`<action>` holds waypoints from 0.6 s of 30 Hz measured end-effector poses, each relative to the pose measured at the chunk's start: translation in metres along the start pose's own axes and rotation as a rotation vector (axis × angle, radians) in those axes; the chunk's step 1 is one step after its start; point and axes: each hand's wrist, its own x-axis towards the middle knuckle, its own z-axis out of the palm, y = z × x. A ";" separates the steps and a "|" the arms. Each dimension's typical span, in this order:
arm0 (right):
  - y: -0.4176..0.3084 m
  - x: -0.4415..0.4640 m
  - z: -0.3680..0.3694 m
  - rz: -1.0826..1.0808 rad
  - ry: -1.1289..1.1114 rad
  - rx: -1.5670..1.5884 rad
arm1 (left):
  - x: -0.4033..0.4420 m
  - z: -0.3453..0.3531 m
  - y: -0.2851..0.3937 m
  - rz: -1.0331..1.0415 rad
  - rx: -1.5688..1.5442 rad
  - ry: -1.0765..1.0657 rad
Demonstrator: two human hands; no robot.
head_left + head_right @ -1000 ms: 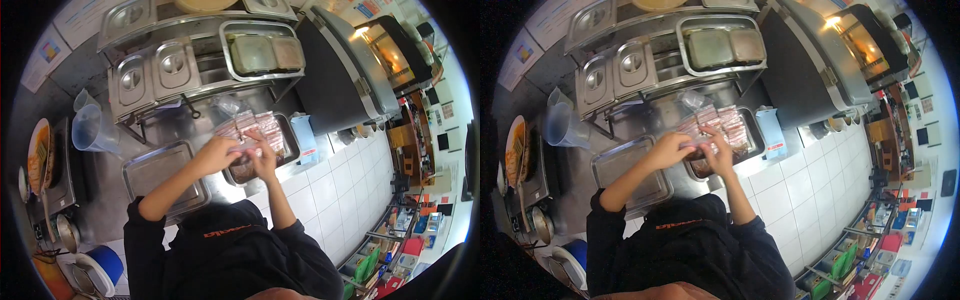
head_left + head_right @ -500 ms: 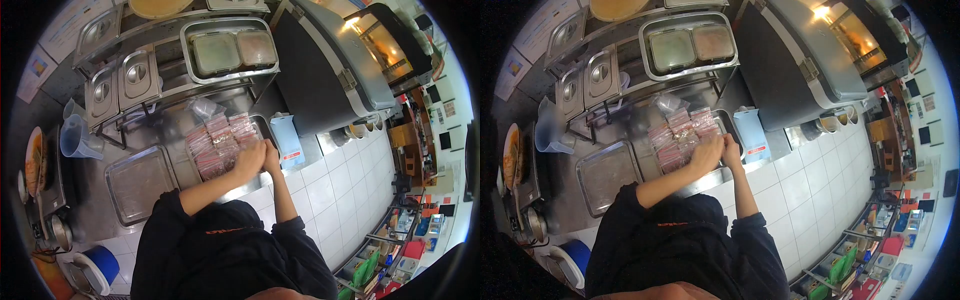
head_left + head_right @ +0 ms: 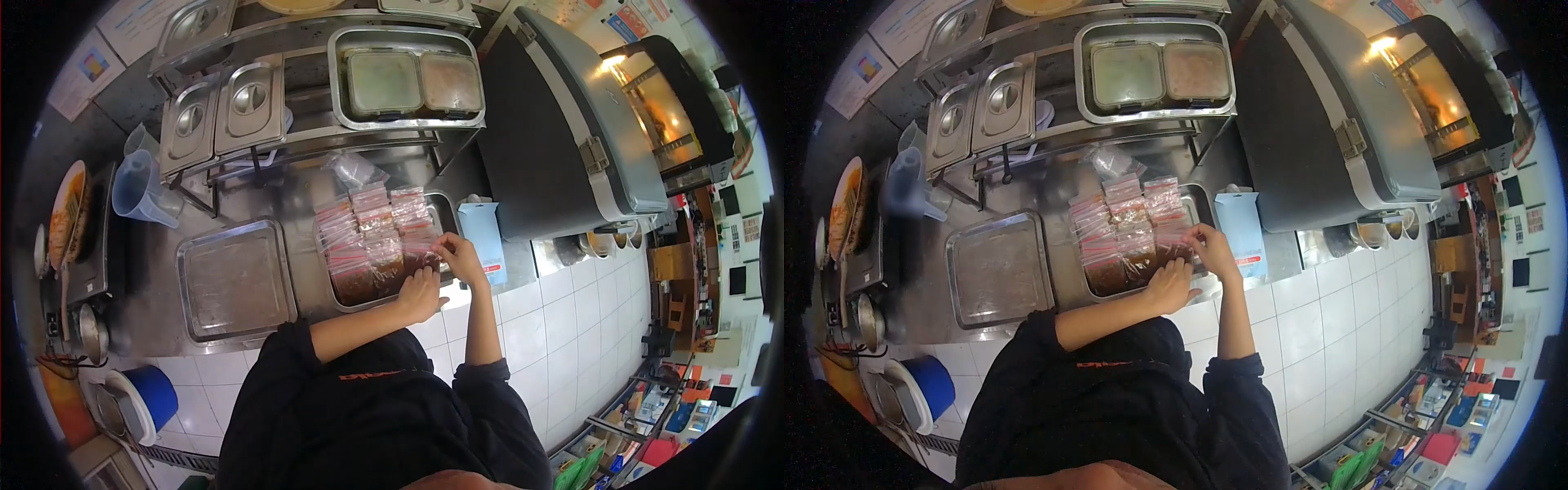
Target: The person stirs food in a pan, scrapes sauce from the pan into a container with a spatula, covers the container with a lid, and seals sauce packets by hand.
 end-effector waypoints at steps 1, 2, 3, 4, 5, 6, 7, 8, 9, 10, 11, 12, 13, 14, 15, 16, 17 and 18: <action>0.000 0.000 0.000 -0.016 -0.002 0.015 | -0.002 0.002 0.000 -0.018 0.007 -0.001; 0.000 0.001 -0.001 -0.016 -0.005 0.015 | -0.003 0.004 0.000 -0.020 0.006 0.001; 0.001 0.002 -0.001 -0.003 -0.020 0.001 | -0.004 0.005 0.000 -0.031 0.018 -0.065; 0.001 0.003 -0.001 0.009 -0.034 -0.012 | -0.004 0.005 0.001 -0.041 0.031 -0.130; 0.001 0.003 -0.001 0.006 -0.034 -0.013 | -0.003 0.006 0.002 -0.041 0.033 -0.127; 0.001 0.003 0.000 0.001 -0.033 -0.011 | 0.000 0.005 0.006 -0.097 0.029 -0.166; 0.001 0.003 -0.001 -0.005 -0.032 -0.011 | 0.002 0.003 0.009 -0.153 0.024 -0.205; 0.001 0.002 -0.001 -0.007 -0.032 -0.013 | 0.004 0.001 0.011 -0.152 0.023 -0.202; 0.001 0.001 0.000 0.017 0.008 -0.017 | 0.006 -0.004 0.014 -0.177 -0.002 -0.254; 0.000 0.000 0.001 0.040 0.047 -0.020 | 0.008 -0.008 0.016 -0.203 -0.026 -0.305; -0.001 -0.002 0.004 0.037 0.045 -0.021 | 0.011 -0.006 0.017 -0.205 -0.026 -0.302; 0.001 -0.005 0.009 -0.022 0.190 0.075 | 0.014 0.000 0.016 -0.151 0.009 -0.211; 0.005 -0.008 0.014 -0.080 0.336 0.171 | 0.016 0.006 0.014 -0.095 0.046 -0.120; 0.015 -0.009 0.020 -0.082 0.335 0.171 | 0.016 0.012 0.010 -0.096 0.046 -0.118; 0.010 -0.010 0.026 -0.021 0.278 0.265 | 0.016 0.016 0.006 -0.020 0.319 0.031; 0.005 -0.011 0.030 0.041 0.222 0.358 | 0.015 0.020 0.004 0.058 0.590 0.180; 0.003 -0.022 0.025 0.177 0.012 0.299 | 0.010 0.023 -0.001 0.062 0.589 0.183; 0.009 -0.021 0.030 0.182 -0.011 0.205 | 0.003 0.022 -0.007 0.067 0.555 0.207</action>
